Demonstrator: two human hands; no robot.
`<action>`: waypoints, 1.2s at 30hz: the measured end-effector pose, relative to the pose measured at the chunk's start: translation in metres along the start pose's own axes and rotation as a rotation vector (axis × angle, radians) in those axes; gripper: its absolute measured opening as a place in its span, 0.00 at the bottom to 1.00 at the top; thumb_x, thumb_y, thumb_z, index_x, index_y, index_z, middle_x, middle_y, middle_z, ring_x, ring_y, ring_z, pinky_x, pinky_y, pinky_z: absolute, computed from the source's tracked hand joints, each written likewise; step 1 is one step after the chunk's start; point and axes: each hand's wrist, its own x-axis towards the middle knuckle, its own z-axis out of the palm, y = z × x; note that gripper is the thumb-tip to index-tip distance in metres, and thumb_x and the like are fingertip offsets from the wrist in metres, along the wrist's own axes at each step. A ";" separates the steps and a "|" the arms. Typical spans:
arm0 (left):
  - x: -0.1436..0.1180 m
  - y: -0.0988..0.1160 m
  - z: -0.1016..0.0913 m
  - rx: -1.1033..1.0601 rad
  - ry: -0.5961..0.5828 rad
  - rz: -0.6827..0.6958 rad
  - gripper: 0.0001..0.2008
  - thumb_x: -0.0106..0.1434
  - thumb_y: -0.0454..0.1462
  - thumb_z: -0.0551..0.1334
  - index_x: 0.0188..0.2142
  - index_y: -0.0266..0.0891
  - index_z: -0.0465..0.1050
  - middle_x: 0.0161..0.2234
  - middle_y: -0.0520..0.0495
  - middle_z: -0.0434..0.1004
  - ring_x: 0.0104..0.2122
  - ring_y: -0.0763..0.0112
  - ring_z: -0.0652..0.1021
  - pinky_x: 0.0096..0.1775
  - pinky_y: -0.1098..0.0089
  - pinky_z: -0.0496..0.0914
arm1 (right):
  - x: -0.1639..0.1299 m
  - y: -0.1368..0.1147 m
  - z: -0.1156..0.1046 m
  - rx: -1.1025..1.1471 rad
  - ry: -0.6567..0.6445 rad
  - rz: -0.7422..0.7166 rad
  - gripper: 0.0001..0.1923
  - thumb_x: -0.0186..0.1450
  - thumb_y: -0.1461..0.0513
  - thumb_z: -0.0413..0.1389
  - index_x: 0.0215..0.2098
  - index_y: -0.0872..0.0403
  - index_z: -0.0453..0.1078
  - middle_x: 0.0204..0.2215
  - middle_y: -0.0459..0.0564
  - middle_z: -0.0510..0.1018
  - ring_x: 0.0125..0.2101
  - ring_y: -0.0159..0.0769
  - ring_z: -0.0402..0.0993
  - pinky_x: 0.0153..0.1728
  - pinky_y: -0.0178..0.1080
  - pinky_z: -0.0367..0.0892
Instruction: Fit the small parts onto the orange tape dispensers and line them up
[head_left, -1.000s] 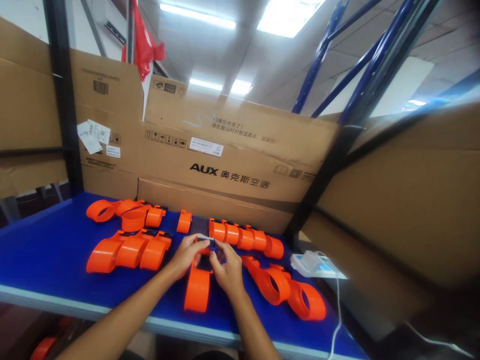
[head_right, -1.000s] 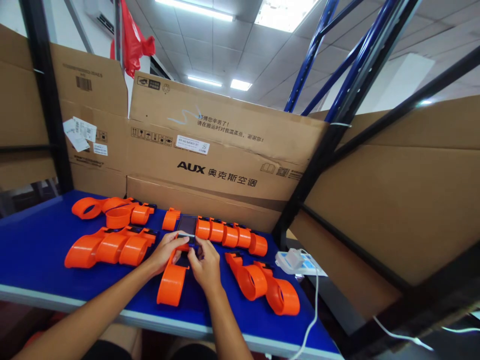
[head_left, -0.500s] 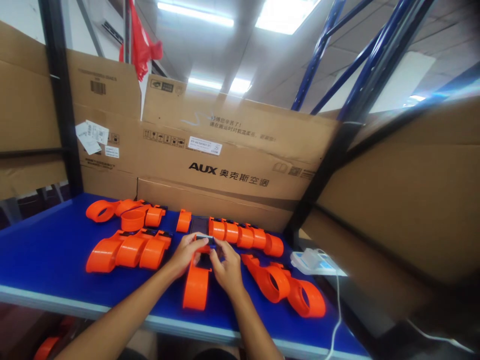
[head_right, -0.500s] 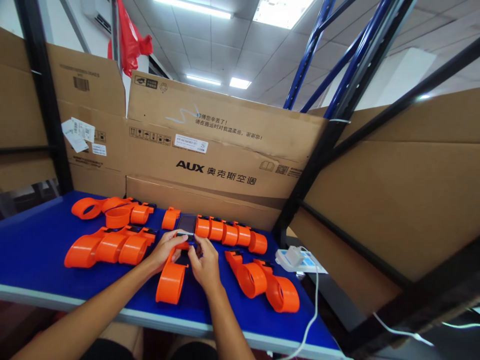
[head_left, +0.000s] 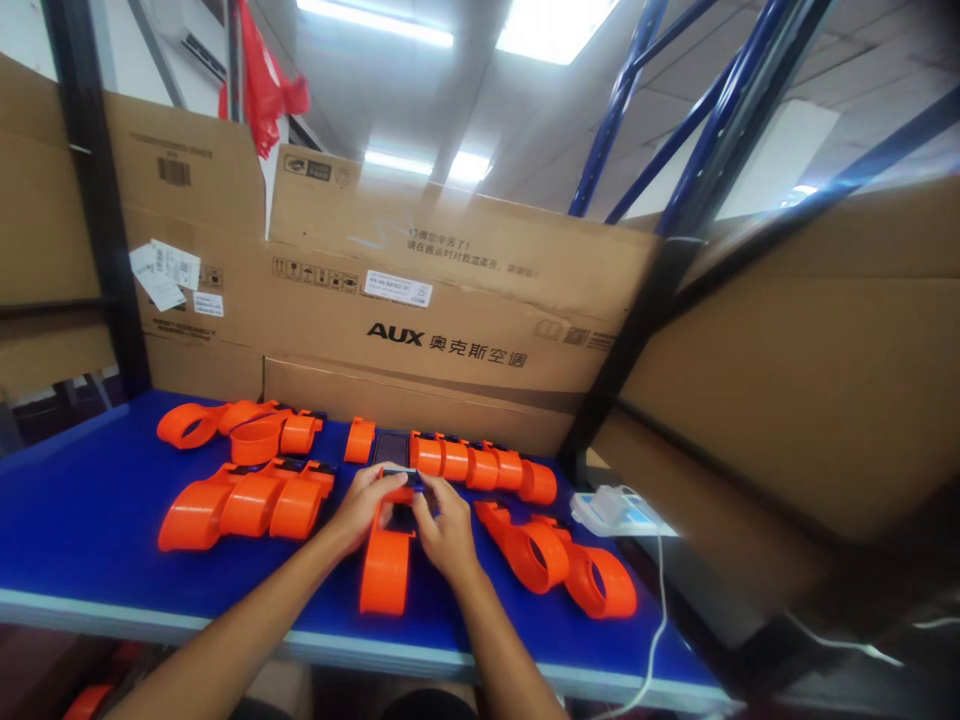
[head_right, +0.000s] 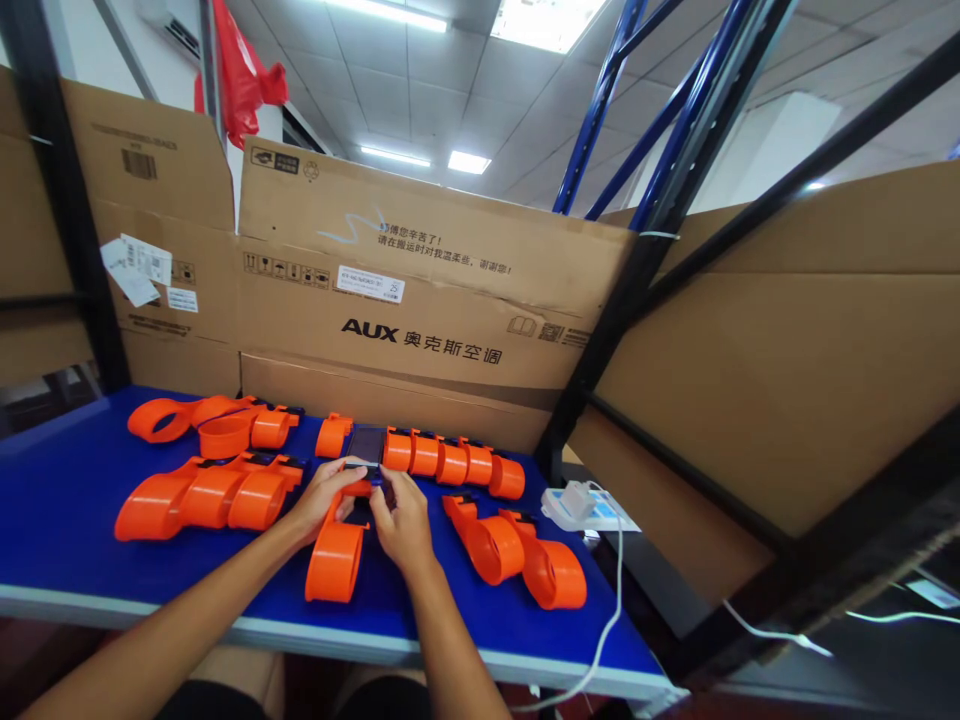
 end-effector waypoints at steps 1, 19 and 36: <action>0.001 0.001 -0.002 -0.032 -0.019 -0.004 0.16 0.58 0.46 0.66 0.36 0.35 0.72 0.17 0.50 0.75 0.09 0.80 0.61 0.14 0.76 0.52 | 0.001 0.001 -0.002 0.016 0.031 0.031 0.14 0.70 0.57 0.49 0.39 0.55 0.74 0.27 0.49 0.78 0.27 0.35 0.72 0.30 0.34 0.67; 0.001 0.018 -0.012 -0.236 0.087 -0.188 0.19 0.58 0.50 0.62 0.30 0.33 0.75 0.09 0.53 0.65 0.09 0.76 0.62 0.16 0.74 0.57 | -0.006 0.047 -0.011 -0.478 0.047 0.180 0.02 0.60 0.64 0.57 0.32 0.51 0.73 0.14 0.43 0.72 0.17 0.37 0.70 0.20 0.34 0.57; 0.001 0.001 -0.002 0.013 0.136 -0.079 0.19 0.55 0.49 0.68 0.37 0.36 0.75 0.15 0.56 0.69 0.10 0.79 0.63 0.15 0.76 0.54 | 0.006 0.000 -0.003 0.071 -0.137 0.000 0.19 0.69 0.57 0.54 0.57 0.50 0.69 0.41 0.50 0.74 0.30 0.32 0.69 0.30 0.34 0.67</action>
